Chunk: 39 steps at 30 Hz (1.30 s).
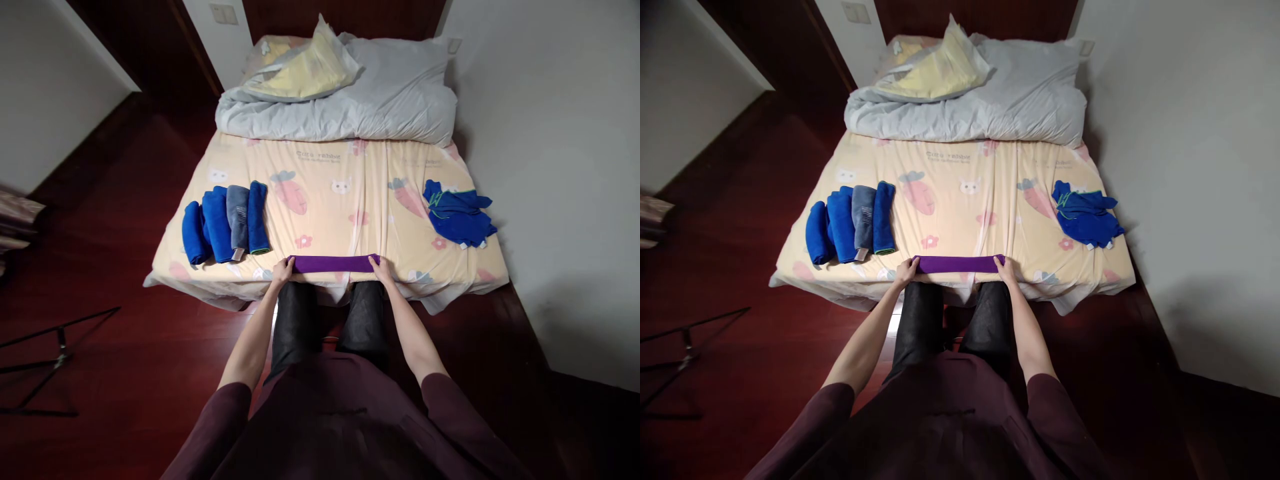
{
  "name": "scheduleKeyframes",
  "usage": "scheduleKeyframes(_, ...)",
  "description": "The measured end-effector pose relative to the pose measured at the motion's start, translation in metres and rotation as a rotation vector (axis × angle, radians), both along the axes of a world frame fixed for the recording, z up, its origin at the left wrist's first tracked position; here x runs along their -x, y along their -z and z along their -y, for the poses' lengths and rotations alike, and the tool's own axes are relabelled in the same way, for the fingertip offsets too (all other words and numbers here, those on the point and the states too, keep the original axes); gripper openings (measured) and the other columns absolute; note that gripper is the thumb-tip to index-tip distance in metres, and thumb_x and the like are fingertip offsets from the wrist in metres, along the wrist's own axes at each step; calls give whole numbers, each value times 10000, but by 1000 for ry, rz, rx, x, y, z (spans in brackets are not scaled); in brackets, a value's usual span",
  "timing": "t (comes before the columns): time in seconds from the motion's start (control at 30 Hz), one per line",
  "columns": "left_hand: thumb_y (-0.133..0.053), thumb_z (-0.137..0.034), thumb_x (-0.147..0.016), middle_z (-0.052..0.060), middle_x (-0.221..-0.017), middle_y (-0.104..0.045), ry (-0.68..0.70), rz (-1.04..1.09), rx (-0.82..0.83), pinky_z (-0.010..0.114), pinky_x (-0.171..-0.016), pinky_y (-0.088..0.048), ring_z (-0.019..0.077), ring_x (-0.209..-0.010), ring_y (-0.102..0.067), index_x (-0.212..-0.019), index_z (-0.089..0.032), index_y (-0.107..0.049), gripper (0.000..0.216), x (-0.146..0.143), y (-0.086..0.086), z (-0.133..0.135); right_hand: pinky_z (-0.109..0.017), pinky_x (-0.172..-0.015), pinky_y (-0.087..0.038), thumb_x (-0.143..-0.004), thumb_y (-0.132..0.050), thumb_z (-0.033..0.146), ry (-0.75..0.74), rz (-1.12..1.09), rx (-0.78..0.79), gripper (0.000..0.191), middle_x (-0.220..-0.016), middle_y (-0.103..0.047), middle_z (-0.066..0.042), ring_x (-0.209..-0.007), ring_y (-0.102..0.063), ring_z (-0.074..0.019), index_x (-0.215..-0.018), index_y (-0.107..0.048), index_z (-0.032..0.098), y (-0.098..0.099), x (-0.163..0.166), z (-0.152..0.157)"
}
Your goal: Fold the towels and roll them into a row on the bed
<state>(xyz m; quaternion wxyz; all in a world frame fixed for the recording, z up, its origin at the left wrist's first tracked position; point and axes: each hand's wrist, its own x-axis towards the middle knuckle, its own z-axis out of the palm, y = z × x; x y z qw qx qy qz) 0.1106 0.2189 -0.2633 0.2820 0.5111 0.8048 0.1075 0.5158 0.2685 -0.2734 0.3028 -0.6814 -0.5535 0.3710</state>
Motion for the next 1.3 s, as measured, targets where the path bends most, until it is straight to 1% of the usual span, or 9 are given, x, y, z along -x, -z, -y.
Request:
scheduleKeyframes(0.2, -328, -548, -1041, 208, -1246, -724, -16, -31, 77, 381, -994, -479, 346, -1216, -658, -1159, -123, -726, 594, -1, -2, -8, -269, -840, -499, -959, -585, 481, -20, 232, 40, 346, -985, -738, -104, -920, -673, -196, -983, -694, 154, -7, 4, -5)
scheduleKeyframes(0.37, -331, -602, -1021, 212, -1250, -723, -57, -40, 84, 417, -987, -492, 364, -1226, -656, -1188, -152, -735, 628, -3, -3, -9, -276, -852, -488, -938, -637, 496, 2, 361, 63, 343, -985, -734, -116, -946, -667, -222, -969, -698, 160, -16, 9, -5)
scheduleKeyframes(0.43, -333, -614, -1016, 219, -1243, -723, -78, -45, 83, 424, -977, -500, 368, -1220, -659, -1187, -156, -736, 633, -5, -5, -7, -292, -874, -488, -943, -632, 505, 23, 378, 79, 373, -1033, -725, -131, -983, -663, -240, -1045, -692, 151, -19, 14, -3)
scheduleKeyframes(0.6, -357, -615, -1015, 219, -1227, -724, -136, -65, 51, 413, -958, -511, 353, -1209, -668, -1184, -169, -704, 590, -12, -9, 0, -376, -979, -460, -1033, -492, 453, 29, 472, 70, 461, -1273, -636, -180, -1155, -606, -287, -1389, -565, 170, -26, 29, 12)
scheduleKeyframes(0.77, -387, -561, -1034, 186, -1194, -739, -97, -59, -15, 388, -938, -505, 316, -1187, -683, -1245, -195, -602, 474, -14, -17, 10, -527, -1109, -343, -1036, -491, 358, -51, 624, -75, 337, -1508, -481, -165, -1365, -414, -343, -1295, -687, 269, -30, 33, 21)
scheduleKeyframes(0.93, -394, -487, -1047, 178, -1211, -731, -11, -107, -23, 373, -916, -503, 300, -1168, -692, -1162, -204, -601, 369, -7, -27, 18, -510, -1130, -320, -1030, -472, 291, -88, 613, -77, 345, -1520, -508, -115, -1369, -414, -310, -1258, -729, 313, -33, 28, 18)
scheduleKeyframes(1.1, -403, -451, -1046, 185, -1174, -735, -9, -68, -1, 351, -878, -503, 296, -1139, -699, -1137, -185, -584, 334, 2, -29, 42, -506, -1152, -301, -1012, -463, 250, -96, 554, -4, 383, -1554, -492, -98, -1397, -407, -306, -1294, -713, 316, -42, 29, 16)
scheduleKeyframes(1.2, -361, -397, -1056, 169, -1146, -733, 24, -67, -34, 361, -855, -505, 292, -1081, -707, -1158, -200, -573, 307, 1, -29, 62, -511, -1174, -293, -971, -483, 216, -3, 484, -33, 442, -1591, -445, -129, -1431, -386, -323, -1380, -649, 242, -47, 30, 23)
scheduleKeyframes(1.3, -330, -291, -1050, 155, -1156, -712, 138, -106, -154, 375, -914, -500, 272, -1080, -684, -1162, -207, -586, 292, -5, -32, 73, -498, -1202, -290, -916, -497, 195, 157, 383, -215, 490, -1566, -466, -151, -1446, -390, -314, -1392, -609, 187, -48, 31, 44)
